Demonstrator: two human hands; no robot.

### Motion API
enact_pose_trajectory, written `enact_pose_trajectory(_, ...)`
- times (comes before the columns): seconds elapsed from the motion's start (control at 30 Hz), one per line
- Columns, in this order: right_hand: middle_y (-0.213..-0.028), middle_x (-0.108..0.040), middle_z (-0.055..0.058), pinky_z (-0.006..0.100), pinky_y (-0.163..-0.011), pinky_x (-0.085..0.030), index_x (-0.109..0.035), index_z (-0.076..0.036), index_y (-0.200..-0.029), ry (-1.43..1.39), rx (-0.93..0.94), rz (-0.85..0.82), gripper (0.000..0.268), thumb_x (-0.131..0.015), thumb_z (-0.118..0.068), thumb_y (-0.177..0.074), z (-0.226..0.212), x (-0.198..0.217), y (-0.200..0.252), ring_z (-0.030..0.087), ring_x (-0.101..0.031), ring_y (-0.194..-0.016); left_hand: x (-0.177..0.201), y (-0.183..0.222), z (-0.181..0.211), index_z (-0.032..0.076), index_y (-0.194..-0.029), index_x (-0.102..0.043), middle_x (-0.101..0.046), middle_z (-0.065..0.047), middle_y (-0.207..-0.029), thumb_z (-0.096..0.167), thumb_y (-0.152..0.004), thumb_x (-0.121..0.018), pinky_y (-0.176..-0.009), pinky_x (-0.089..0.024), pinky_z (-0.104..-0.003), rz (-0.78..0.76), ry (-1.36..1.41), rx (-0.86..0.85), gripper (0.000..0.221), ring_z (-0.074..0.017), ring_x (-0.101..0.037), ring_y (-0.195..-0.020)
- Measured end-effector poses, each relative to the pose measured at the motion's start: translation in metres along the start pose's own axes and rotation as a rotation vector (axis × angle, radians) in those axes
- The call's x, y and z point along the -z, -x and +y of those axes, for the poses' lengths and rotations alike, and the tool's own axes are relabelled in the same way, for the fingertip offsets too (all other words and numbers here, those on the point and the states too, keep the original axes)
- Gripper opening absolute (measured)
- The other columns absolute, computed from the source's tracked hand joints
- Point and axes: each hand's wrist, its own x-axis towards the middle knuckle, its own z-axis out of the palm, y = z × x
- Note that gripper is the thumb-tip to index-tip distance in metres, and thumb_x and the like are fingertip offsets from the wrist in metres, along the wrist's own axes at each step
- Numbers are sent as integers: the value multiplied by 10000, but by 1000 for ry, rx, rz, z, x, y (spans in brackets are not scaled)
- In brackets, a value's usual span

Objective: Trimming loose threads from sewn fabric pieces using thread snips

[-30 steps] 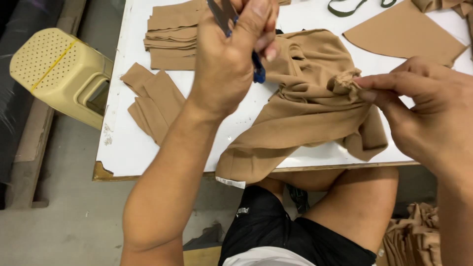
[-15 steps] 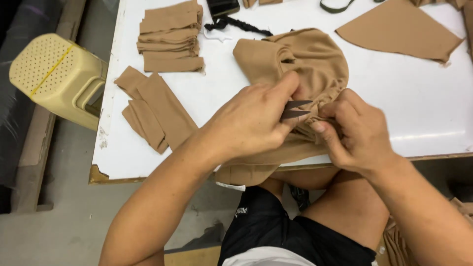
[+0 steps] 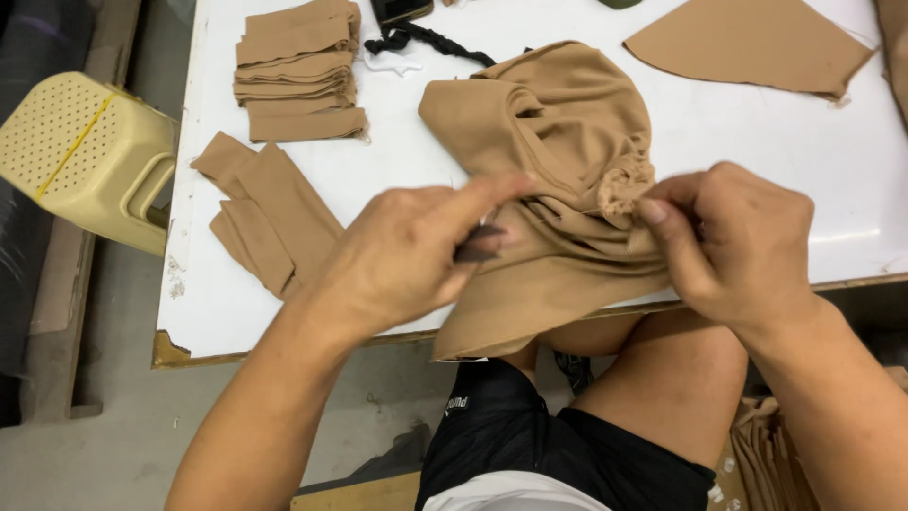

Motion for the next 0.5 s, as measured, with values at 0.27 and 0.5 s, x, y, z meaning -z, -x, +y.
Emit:
enact_pose_trajectory(0.27,-632,-611,20,305,-487,-383,-656,-80,-891,-281,-266,-178,164,-653,-197,-1005,-34,4,-7,146,-488,-501,-1,-13,-10,161,-982,-683,-669,8,-860,170,-895,-574,-638,-454,-360,28,439,296,139,-202,-578,-714)
enact_pose_trajectory(0.5,-693,-607,-11,302,-598,-425,-614,-75,-1030,-377,-339,-109,101,-610,-174,-1049,-45,-15,8,141,-520,-587,-55,-49,23,50,-982,-636,-627,-22,-956,168,-1048,-588,-844,-556,-232,463,1809,172,143,-115,-604,-882)
